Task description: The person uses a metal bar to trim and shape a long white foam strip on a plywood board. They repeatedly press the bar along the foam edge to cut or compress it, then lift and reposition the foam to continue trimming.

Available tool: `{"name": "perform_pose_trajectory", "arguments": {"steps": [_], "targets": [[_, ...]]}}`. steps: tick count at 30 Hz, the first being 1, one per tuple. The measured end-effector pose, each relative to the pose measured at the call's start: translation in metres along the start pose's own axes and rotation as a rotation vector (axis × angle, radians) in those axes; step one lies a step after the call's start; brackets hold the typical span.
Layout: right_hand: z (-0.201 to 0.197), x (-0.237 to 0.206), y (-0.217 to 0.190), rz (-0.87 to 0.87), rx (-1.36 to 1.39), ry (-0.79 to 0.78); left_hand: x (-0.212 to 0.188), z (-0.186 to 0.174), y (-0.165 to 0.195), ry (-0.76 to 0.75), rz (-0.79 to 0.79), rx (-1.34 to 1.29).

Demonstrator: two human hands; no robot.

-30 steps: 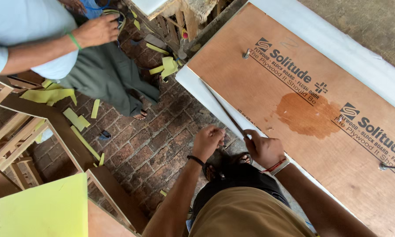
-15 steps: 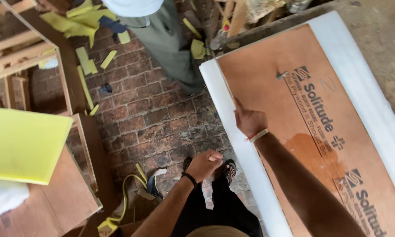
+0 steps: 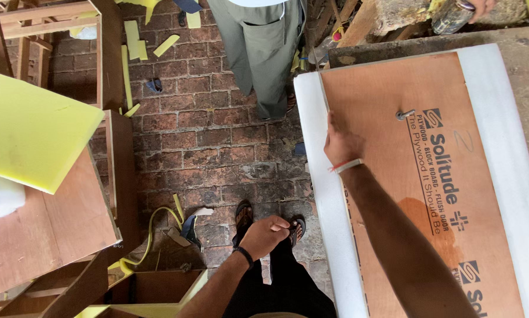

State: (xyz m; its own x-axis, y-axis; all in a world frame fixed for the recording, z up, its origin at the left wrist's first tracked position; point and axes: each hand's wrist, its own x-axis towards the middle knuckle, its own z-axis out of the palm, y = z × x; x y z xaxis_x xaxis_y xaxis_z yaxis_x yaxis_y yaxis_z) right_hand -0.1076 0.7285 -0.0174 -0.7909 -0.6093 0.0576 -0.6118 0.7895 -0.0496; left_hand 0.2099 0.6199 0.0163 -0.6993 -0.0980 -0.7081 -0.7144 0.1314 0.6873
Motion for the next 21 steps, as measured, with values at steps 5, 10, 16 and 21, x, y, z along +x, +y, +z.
{"name": "perform_pose_trajectory", "arguments": {"steps": [5, 10, 16, 21], "targets": [[-0.011, -0.061, 0.003, 0.008, -0.053, 0.022, 0.002, 0.002, 0.016, 0.014, 0.074, -0.015], [-0.02, -0.108, 0.005, 0.03, -0.023, 0.019, 0.006, 0.003, 0.015, 0.032, 0.101, 0.022], [-0.028, -0.16, 0.005, 0.046, -0.027, -0.044, -0.002, 0.014, 0.0, 0.087, 0.172, 0.038], [-0.024, -0.197, 0.01, 0.009, -0.006, 0.058, -0.021, 0.024, -0.012, 0.144, 0.121, 0.028]]}}
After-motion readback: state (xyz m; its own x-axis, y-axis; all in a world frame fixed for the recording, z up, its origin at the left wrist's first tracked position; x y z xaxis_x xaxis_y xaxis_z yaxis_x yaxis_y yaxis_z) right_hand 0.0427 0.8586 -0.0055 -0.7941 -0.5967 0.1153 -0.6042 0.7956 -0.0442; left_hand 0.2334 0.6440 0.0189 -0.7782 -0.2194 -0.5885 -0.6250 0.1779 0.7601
